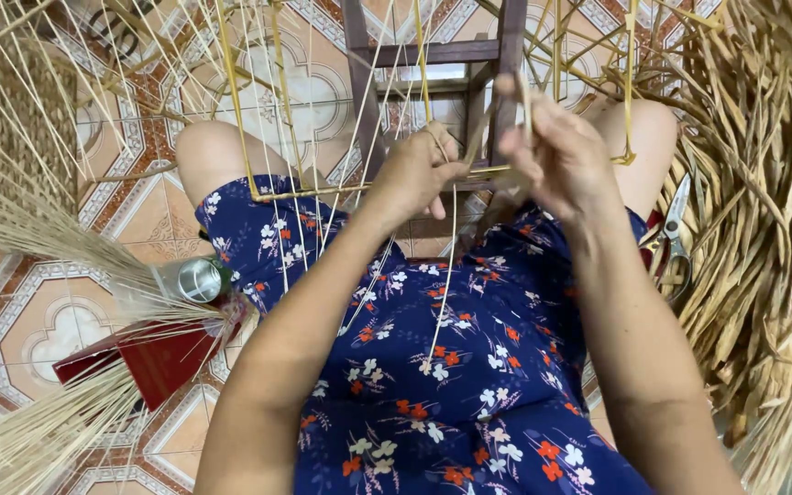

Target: The person weaves dried plant material around a wire frame by hand, threading long strips through the structure and pulling them tight. They pick up individual fibers from a pile, tuck them into place, and occasionally use shears to trim the material.

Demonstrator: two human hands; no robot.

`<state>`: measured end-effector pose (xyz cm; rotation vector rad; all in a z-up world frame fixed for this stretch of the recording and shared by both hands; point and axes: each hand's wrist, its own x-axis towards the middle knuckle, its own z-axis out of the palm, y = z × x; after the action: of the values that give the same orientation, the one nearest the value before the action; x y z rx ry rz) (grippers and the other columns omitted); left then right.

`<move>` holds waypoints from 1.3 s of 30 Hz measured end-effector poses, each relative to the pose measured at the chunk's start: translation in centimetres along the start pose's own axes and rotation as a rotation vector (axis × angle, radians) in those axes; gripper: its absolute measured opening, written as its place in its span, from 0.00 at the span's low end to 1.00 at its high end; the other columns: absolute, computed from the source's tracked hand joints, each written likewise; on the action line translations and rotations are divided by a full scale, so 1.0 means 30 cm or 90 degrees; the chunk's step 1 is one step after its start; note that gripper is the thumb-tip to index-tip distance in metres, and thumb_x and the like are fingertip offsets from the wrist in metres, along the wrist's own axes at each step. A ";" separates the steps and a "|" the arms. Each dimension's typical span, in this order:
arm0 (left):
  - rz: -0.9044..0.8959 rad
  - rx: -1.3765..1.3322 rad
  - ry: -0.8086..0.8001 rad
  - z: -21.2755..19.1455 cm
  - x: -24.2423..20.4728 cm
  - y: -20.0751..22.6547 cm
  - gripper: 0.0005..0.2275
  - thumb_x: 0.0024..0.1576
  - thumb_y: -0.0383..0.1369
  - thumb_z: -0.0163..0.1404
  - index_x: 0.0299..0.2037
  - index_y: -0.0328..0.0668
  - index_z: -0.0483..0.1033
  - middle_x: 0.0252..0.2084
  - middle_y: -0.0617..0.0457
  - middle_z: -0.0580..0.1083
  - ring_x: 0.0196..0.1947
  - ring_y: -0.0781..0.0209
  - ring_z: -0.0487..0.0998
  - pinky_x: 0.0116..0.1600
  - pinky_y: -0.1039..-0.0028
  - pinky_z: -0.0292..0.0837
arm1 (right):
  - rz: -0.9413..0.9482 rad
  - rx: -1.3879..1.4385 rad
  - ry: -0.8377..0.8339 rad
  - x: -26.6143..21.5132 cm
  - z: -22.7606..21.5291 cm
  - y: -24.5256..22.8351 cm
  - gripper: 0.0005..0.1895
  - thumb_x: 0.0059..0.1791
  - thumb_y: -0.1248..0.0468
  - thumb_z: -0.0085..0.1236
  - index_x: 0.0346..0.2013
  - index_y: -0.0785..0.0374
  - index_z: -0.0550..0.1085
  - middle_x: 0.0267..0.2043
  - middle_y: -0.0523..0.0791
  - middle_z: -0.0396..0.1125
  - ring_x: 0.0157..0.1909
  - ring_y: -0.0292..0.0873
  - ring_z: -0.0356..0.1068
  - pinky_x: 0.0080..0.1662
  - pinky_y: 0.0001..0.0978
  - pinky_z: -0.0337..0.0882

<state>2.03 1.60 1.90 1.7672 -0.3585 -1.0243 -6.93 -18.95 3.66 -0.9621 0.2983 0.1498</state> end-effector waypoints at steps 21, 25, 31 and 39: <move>-0.005 0.015 -0.018 0.000 0.053 -0.041 0.06 0.61 0.27 0.49 0.41 0.35 0.63 0.35 0.48 0.77 0.18 0.61 0.83 0.20 0.71 0.79 | 0.054 -0.454 0.136 -0.128 -0.186 0.332 0.12 0.59 0.62 0.55 0.44 0.68 0.80 0.29 0.42 0.71 0.30 0.35 0.65 0.35 0.25 0.64; 0.030 -0.128 -0.150 -0.020 0.042 -0.076 0.14 0.54 0.20 0.53 0.42 0.39 0.58 0.44 0.56 0.78 0.21 0.64 0.85 0.20 0.77 0.80 | 0.140 -0.347 0.103 -0.187 0.012 0.123 0.14 0.57 0.60 0.52 0.40 0.69 0.78 0.18 0.41 0.65 0.21 0.36 0.65 0.26 0.26 0.62; -0.016 0.017 0.031 0.041 0.003 -0.018 0.06 0.59 0.29 0.54 0.39 0.40 0.70 0.31 0.45 0.81 0.15 0.64 0.80 0.15 0.78 0.69 | -0.034 0.059 0.163 -0.042 0.148 -0.005 0.17 0.53 0.58 0.45 0.45 0.65 0.78 0.31 0.47 0.76 0.34 0.41 0.78 0.40 0.31 0.78; -0.021 0.031 0.099 0.062 0.033 -0.007 0.07 0.60 0.31 0.51 0.39 0.33 0.70 0.29 0.49 0.81 0.14 0.61 0.81 0.15 0.74 0.72 | 0.053 -0.082 0.162 -0.065 -0.072 0.287 0.17 0.51 0.67 0.55 0.55 0.64 0.74 0.53 0.49 0.72 0.49 0.41 0.76 0.50 0.32 0.76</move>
<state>1.14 -0.11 1.03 1.8884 -0.2594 -0.9012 -11.38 -15.85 -3.65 -1.0986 0.5685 0.1235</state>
